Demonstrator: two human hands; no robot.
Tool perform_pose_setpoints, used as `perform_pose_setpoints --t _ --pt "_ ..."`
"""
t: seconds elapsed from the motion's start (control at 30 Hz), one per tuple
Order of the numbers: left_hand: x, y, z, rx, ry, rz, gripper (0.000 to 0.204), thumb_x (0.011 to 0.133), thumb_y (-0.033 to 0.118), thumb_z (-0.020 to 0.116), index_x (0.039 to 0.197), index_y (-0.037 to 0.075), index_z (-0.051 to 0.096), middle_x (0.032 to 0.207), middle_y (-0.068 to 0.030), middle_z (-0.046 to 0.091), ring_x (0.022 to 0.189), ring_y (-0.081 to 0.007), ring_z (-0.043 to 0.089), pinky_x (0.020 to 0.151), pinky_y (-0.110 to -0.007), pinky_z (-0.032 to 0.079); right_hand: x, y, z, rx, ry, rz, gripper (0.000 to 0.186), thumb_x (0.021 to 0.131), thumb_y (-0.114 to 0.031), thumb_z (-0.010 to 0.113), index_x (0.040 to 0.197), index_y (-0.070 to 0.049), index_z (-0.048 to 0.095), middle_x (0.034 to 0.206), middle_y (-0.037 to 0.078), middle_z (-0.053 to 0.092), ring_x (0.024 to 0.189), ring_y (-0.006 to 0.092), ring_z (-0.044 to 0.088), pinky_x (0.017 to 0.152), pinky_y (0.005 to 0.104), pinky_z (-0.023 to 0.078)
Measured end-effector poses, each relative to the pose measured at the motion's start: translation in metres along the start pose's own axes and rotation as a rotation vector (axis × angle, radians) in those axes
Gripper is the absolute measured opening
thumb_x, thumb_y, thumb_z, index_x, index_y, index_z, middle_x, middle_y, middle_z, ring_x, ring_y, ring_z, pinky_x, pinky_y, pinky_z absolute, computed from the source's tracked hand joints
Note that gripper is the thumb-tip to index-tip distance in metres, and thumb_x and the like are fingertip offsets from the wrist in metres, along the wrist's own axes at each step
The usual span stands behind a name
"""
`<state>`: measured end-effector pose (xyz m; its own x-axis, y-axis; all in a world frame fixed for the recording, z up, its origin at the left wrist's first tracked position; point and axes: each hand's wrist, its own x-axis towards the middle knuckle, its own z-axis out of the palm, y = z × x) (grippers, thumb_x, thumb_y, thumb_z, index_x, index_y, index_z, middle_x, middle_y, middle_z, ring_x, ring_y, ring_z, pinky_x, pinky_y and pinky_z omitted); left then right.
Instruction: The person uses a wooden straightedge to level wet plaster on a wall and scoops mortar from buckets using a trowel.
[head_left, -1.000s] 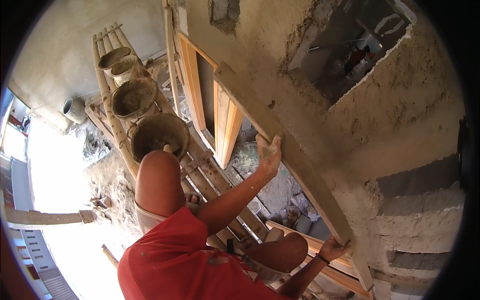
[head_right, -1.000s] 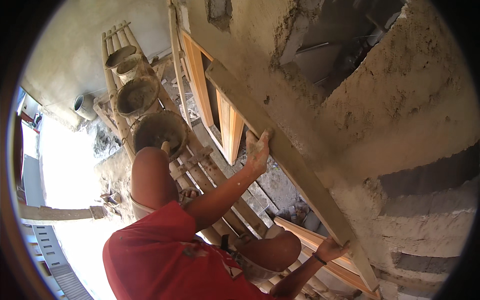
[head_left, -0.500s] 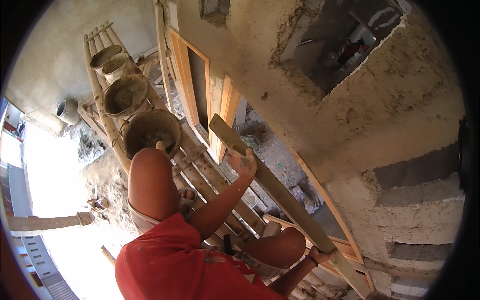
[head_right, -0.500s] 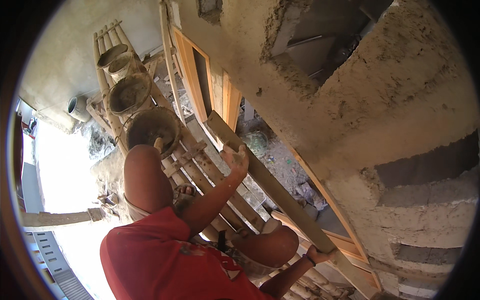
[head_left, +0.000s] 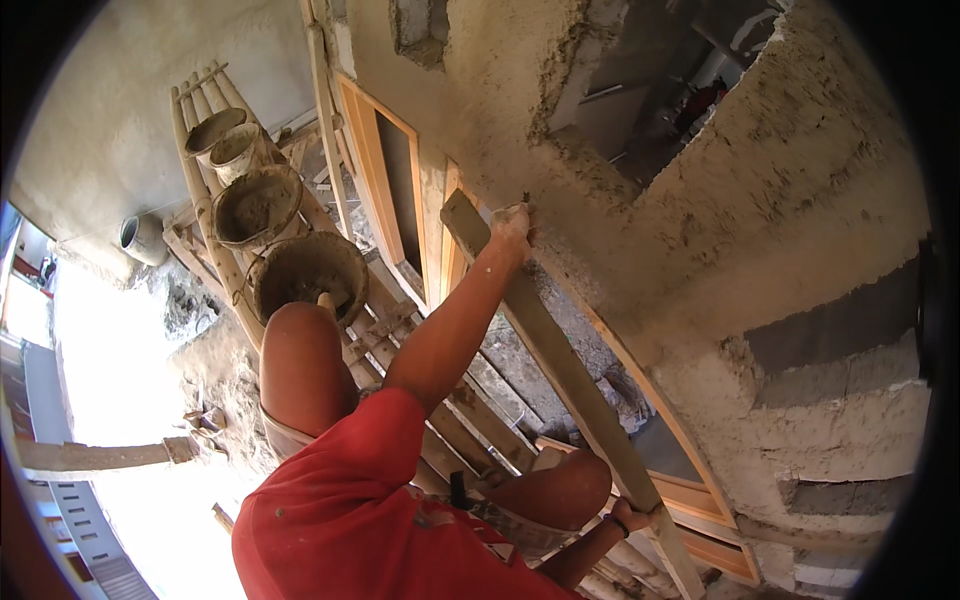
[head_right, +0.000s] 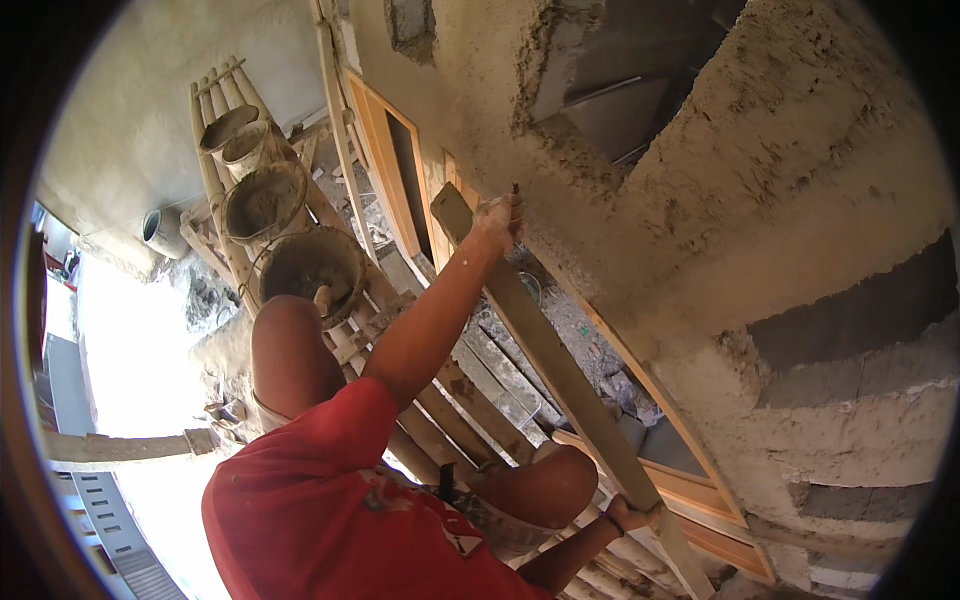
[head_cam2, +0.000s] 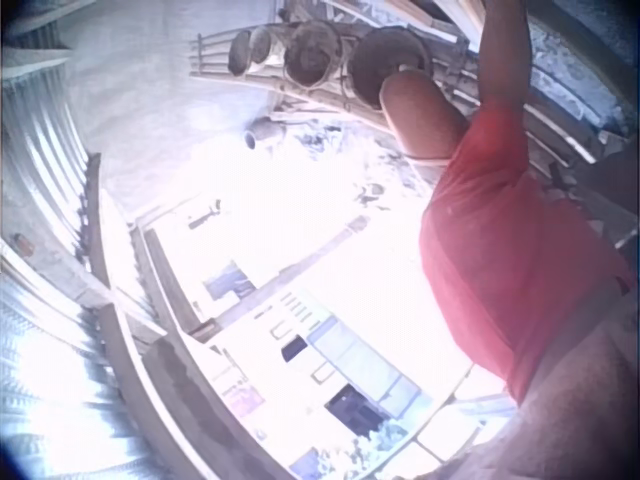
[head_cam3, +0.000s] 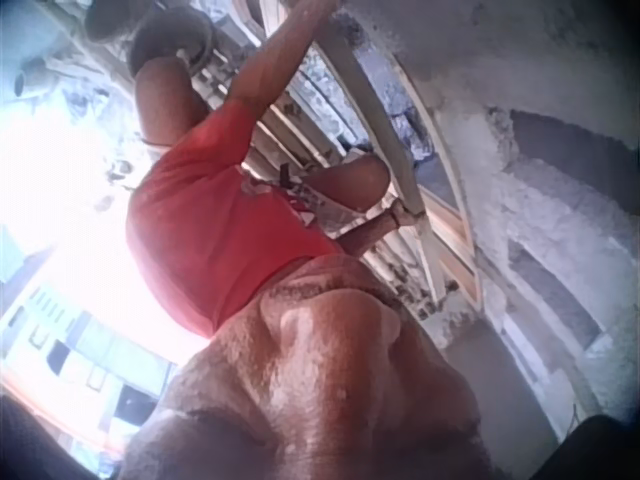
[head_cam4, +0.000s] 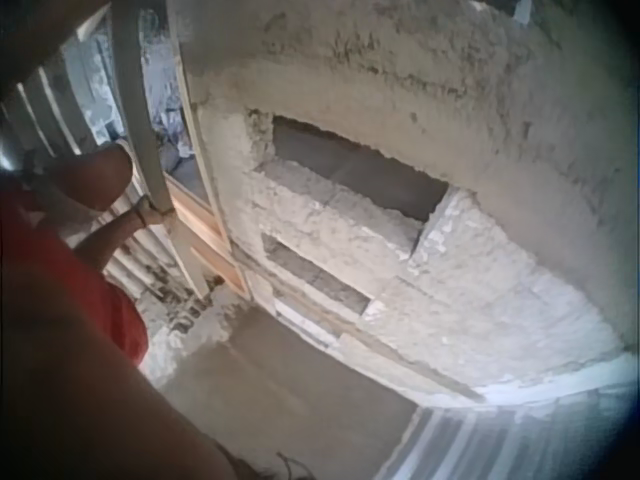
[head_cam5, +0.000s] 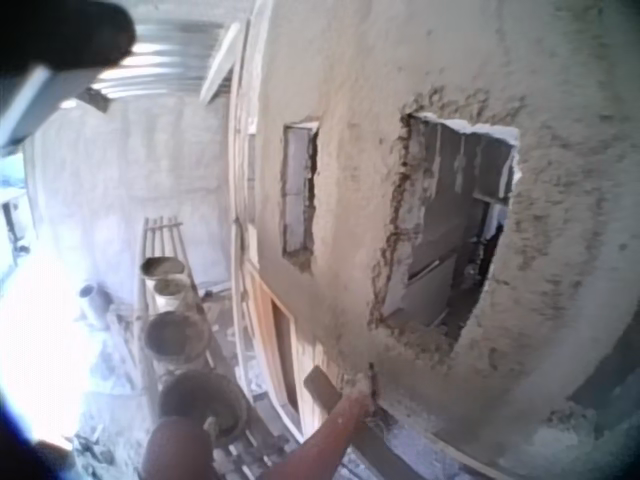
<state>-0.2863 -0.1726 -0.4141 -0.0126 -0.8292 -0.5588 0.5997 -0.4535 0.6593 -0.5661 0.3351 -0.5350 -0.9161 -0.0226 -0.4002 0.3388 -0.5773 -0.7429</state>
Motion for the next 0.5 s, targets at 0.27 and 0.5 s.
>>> perform_pose_setpoints --t 0.27,0.5 --pt "0.031 -0.004 0.009 -0.148 0.124 -0.012 0.011 0.091 0.02 0.054 0.089 0.014 0.062 0.066 -0.0045 0.054 0.05 -0.0184 0.049 0.042 -0.033 0.041 -0.024 0.0 0.005 -0.021 0.055 0.029 0.047 0.087 -0.04 0.05 0.116 -0.005 0.059 0.116 0.012 0.061 0.104 0.0252 0.06 0.089 0.0392 0.049" --pt "0.032 -0.005 0.015 -0.187 0.049 -0.092 0.006 0.088 0.021 0.056 0.086 0.018 0.06 0.065 -0.003 0.053 0.053 -0.018 0.051 0.044 -0.032 0.041 -0.031 -0.016 0.011 -0.042 0.037 -0.039 0.052 0.087 -0.043 0.05 0.124 -0.006 0.056 0.127 0.011 0.055 0.115 0.0256 0.054 0.097 0.0406 0.042"
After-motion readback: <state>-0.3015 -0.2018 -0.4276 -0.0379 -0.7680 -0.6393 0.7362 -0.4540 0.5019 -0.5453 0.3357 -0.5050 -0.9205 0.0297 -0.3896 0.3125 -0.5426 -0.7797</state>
